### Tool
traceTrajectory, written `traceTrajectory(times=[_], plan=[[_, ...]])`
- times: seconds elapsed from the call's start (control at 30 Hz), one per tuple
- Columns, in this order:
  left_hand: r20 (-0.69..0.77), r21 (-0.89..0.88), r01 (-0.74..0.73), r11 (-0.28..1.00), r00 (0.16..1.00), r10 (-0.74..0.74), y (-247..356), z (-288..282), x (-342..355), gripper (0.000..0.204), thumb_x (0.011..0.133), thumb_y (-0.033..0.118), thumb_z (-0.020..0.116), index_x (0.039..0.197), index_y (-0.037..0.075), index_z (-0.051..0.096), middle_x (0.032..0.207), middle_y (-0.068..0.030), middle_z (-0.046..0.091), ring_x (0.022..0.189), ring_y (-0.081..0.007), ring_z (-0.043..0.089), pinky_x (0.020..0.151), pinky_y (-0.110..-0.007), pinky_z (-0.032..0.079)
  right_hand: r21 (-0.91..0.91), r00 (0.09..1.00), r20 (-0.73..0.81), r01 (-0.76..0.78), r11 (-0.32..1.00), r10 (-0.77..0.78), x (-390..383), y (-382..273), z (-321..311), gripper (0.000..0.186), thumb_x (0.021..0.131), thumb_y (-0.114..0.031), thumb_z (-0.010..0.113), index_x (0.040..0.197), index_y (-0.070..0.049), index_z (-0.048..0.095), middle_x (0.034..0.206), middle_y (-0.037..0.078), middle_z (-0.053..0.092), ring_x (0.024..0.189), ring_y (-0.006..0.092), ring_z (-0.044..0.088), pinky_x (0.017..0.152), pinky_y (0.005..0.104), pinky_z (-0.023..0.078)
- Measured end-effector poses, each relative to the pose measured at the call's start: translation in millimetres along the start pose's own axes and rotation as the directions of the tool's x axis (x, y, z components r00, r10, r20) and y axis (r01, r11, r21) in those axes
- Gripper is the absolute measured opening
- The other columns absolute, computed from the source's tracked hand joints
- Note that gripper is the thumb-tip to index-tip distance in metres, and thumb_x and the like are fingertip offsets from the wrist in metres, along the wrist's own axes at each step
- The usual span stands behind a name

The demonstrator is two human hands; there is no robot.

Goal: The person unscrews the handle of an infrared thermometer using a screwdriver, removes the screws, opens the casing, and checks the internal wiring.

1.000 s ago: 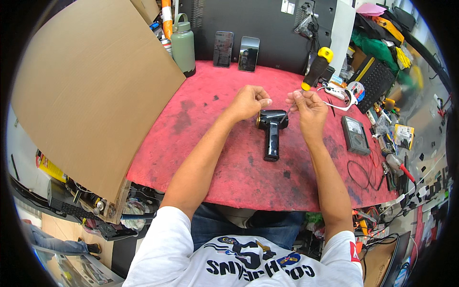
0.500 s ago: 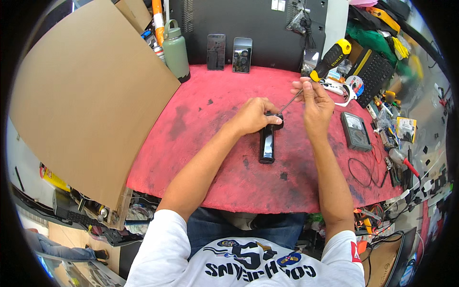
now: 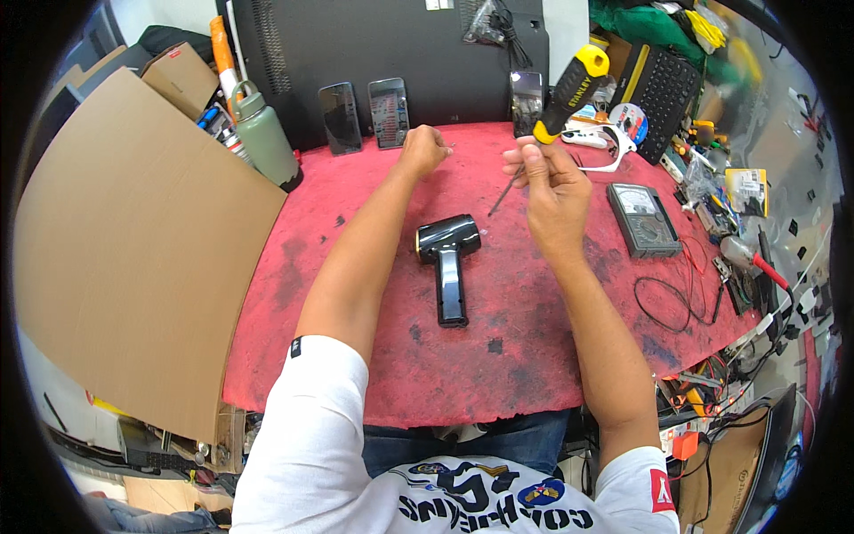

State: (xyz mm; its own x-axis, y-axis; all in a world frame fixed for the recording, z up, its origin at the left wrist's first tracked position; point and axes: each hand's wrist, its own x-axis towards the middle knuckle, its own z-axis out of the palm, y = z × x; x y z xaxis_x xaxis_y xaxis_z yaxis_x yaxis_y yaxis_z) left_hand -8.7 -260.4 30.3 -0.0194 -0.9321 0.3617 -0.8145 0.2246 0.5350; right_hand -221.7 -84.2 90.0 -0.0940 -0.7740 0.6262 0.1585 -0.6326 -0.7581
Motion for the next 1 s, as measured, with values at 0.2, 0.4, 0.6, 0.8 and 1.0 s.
traceTrajectory(times=[0.2, 0.4, 0.6, 0.8, 1.0], plan=[[-0.099, -0.088, 0.094, 0.992, 0.99, -0.102, -20.3, 50.2, 33.8, 0.019, 0.07, 0.024, 0.079, 0.077, 0.007, 0.074, 0.083, -0.0165, 0.07, 0.082, -0.0306, 0.068, 0.078, -0.041, 0.052, 0.026, 0.999, 0.023, -0.023, 0.999, 0.022, -2.5, -2.9, 0.5, 0.022, 0.097, -0.017, 0.055, 0.101, 0.002, 0.064, 0.084, 0.005, 0.068, 0.074, 0.0087, 0.062, 0.065, 0.0226, 0.049], [0.038, -0.281, 0.185, 0.942, 0.983, -0.182, -34.4, 20.2, 20.7, 0.028, 0.088, 0.027, 0.063, 0.091, 0.0, 0.07, 0.077, -0.0114, 0.069, 0.068, -0.0177, 0.066, 0.065, -0.034, 0.053, 0.051, 0.997, 0.069, -0.041, 0.998, 0.038, -4.0, -5.9, 8.5, 0.021, 0.096, -0.017, 0.055, 0.1, 0.001, 0.065, 0.083, 0.006, 0.068, 0.075, 0.0088, 0.062, 0.065, 0.0225, 0.049], [0.227, -0.586, 0.011, 0.81, 0.962, 0.151, 52.6, -72.1, -102.1, 0.042, 0.098, 0.037, 0.047, 0.104, 0.0, 0.065, 0.087, -0.0066, 0.065, 0.073, -0.0134, 0.061, 0.066, -0.026, 0.048, 0.042, 0.976, 0.211, -0.068, 0.997, 0.057, -15.8, -2.9, 19.4, 0.022, 0.098, -0.017, 0.052, 0.104, 0.002, 0.062, 0.086, 0.006, 0.067, 0.074, 0.009, 0.062, 0.062, 0.0225, 0.049], [0.116, -0.599, -0.046, 0.8, 0.983, 0.144, 65.9, -81.8, -195.4, 0.024, 0.091, 0.012, 0.062, 0.108, -0.004, 0.065, 0.088, -0.0006, 0.066, 0.081, -0.0057, 0.056, 0.072, -0.025, 0.048, 0.069, 0.954, 0.294, -0.089, 0.994, 0.065, -22.5, 2.4, 49.7, 0.022, 0.097, -0.016, 0.053, 0.1, 0.002, 0.064, 0.084, 0.005, 0.067, 0.072, 0.0085, 0.061, 0.061, 0.0223, 0.048], [-0.1, -0.563, -0.117, 0.818, 0.992, 0.073, 63.1, -65.4, -210.7, 0.015, 0.089, 0.009, 0.062, 0.096, -0.003, 0.069, 0.076, 0.0, 0.064, 0.073, -0.0046, 0.054, 0.067, -0.025, 0.047, -0.068, 0.927, 0.367, -0.057, 0.996, 0.078, -30.0, 6.5, 58.4, 0.02, 0.094, -0.015, 0.058, 0.098, 0.003, 0.064, 0.083, 0.005, 0.067, 0.073, 0.0076, 0.061, 0.062, 0.022, 0.048]])
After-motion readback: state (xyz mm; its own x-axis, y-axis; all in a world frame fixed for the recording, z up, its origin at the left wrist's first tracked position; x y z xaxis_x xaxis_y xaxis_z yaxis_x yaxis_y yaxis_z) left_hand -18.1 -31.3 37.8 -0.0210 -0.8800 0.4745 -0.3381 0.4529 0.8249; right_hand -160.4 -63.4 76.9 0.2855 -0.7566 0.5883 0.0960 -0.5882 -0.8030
